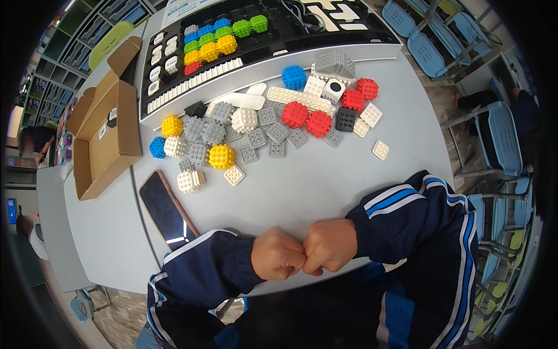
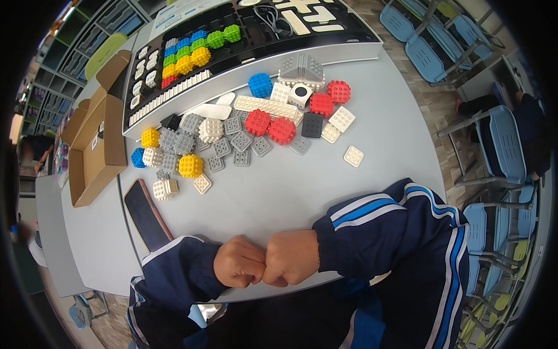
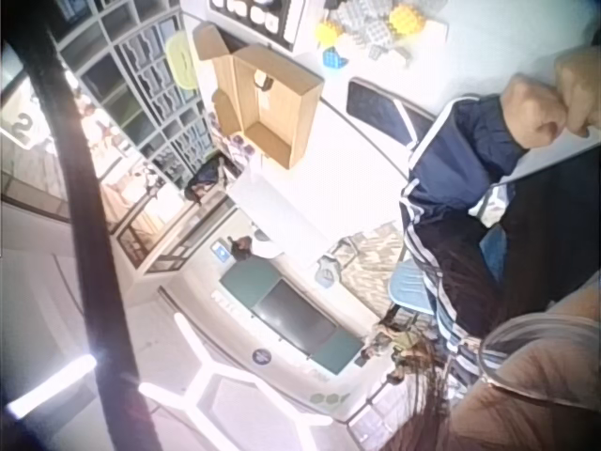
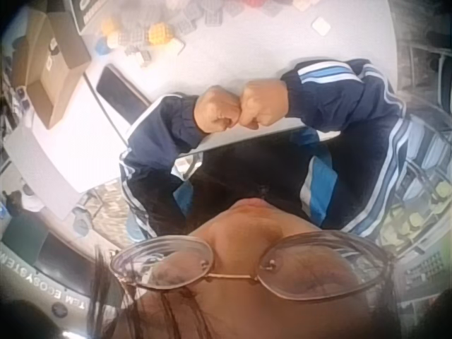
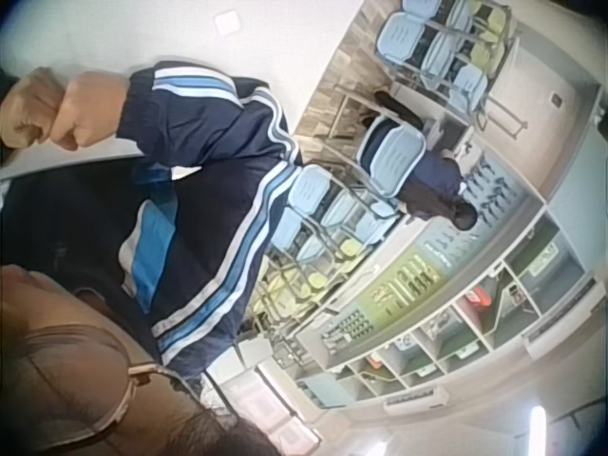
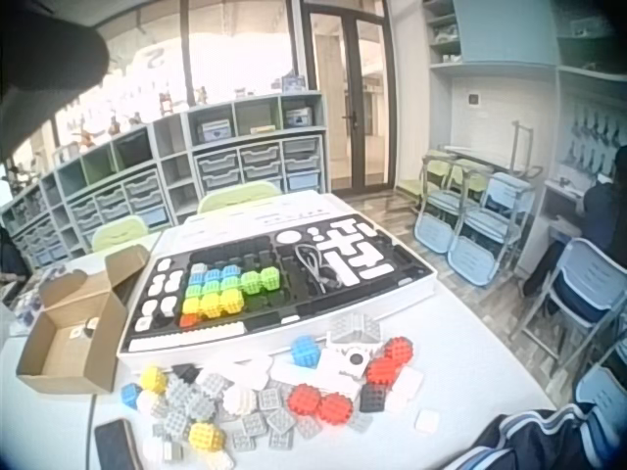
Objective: The person assembles a structure using colorful interlocking plastic blocks on a table. They connect various pieces, including flat and spherical blocks, into a larger configuration, then disassemble the structure and place the pieces back into a tray.
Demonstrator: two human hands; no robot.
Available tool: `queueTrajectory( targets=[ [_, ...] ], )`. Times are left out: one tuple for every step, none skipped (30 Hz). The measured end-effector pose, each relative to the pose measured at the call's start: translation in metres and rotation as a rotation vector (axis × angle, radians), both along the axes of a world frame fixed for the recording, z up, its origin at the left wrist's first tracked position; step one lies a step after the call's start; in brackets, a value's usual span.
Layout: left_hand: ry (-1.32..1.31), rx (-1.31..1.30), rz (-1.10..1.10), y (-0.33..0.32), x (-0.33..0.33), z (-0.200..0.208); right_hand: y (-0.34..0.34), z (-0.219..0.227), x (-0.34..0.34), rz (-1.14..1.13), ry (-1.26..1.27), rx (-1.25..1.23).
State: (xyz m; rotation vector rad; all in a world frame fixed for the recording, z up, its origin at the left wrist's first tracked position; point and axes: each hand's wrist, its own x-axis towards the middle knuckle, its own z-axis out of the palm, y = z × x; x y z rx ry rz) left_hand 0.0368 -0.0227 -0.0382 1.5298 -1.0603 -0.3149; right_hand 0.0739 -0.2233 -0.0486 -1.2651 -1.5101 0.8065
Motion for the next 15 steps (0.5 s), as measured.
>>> queueTrajectory(
  targets=[
    [-0.002,0.002,0.001,0.0000,-0.0002,-0.0002,-0.0001,0.0000,0.0001,0.002,-0.004,-0.002],
    [-0.004,0.004,0.003,-0.0001,-0.0005,-0.0005,-0.0002,-0.0003,0.0000,0.000,-0.002,0.001],
    [-0.004,-0.012,0.010,-0.0009,-0.0009,-0.0009,-0.0002,-0.0007,-0.0002,-0.001,0.000,0.004],
    [-0.004,-0.029,0.018,-0.0022,-0.0013,-0.0014,-0.0003,-0.0011,-0.0004,-0.003,0.002,0.007],
    [-0.005,-0.045,0.025,-0.0027,-0.0013,-0.0016,-0.0002,-0.0010,-0.0003,-0.002,0.002,0.007],
    [-0.004,-0.044,0.022,-0.0025,-0.0012,-0.0017,-0.0001,-0.0009,-0.0002,-0.002,0.001,0.007],
    [-0.003,-0.043,0.019,-0.0022,-0.0009,-0.0017,-0.0001,-0.0008,-0.0002,-0.001,0.001,0.007],
    [-0.003,-0.042,0.017,-0.0018,-0.0006,-0.0017,0.0001,-0.0005,0.0001,-0.002,0.001,0.007],
    [-0.006,-0.041,0.021,-0.0017,-0.0007,-0.0015,0.0001,-0.0001,0.0003,-0.003,0.001,0.008],
    [-0.008,-0.040,0.025,-0.0019,-0.0009,-0.0012,0.0001,0.0002,0.0005,-0.004,0.002,0.009],
    [-0.010,-0.040,0.028,-0.0022,-0.0012,-0.0013,-0.0001,-0.0001,0.0004,-0.005,-0.002,0.012],
    [-0.009,-0.042,0.028,-0.0024,-0.0011,-0.0015,-0.0003,-0.0005,0.0004,-0.006,-0.006,0.015],
    [-0.008,-0.044,0.028,-0.0026,-0.0010,-0.0018,-0.0005,-0.0008,0.0004,-0.006,-0.009,0.017],
    [-0.006,-0.045,0.029,-0.0028,-0.0012,-0.0019,-0.0005,-0.0007,0.0004,-0.006,-0.008,0.017],
    [-0.007,-0.045,0.031,-0.0029,-0.0015,-0.0019,-0.0004,-0.0003,0.0006,-0.006,-0.008,0.016]
  ],
)
